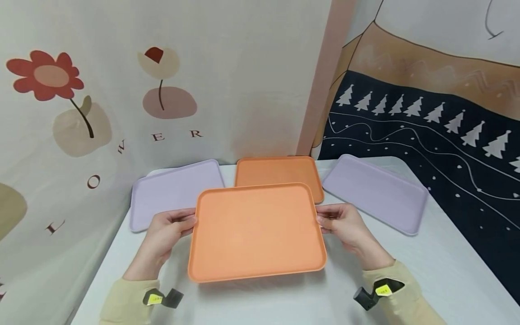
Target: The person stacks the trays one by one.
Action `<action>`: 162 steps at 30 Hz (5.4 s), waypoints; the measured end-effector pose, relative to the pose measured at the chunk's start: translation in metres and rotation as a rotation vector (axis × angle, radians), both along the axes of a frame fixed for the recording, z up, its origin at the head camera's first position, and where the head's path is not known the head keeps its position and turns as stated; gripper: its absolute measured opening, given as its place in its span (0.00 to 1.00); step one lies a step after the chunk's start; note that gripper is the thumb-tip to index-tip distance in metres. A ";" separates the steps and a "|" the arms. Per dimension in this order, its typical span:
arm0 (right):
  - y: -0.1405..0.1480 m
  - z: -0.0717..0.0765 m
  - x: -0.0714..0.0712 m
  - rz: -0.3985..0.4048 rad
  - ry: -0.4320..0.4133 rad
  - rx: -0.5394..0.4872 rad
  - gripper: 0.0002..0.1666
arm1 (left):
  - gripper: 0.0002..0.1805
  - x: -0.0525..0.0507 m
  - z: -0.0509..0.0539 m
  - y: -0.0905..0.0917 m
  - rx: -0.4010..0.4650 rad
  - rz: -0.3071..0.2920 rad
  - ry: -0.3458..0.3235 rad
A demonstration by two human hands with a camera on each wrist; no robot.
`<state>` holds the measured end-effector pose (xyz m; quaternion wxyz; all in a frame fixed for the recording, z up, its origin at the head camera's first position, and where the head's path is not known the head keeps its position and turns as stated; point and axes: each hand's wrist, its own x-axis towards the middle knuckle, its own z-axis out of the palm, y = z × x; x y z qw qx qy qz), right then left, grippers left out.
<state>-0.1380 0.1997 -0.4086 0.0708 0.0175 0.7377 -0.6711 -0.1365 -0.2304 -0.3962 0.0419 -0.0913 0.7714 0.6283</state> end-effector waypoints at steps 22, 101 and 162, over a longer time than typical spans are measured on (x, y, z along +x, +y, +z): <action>0.031 0.002 0.008 -0.029 0.016 0.052 0.20 | 0.23 -0.003 -0.008 0.031 0.105 -0.014 -0.021; 0.050 -0.059 0.012 -0.075 -0.098 0.206 0.12 | 0.15 -0.010 -0.074 0.067 0.012 0.020 -0.119; 0.068 -0.038 -0.015 -0.014 -0.031 0.220 0.26 | 0.17 -0.046 -0.059 0.052 -0.126 -0.098 -0.027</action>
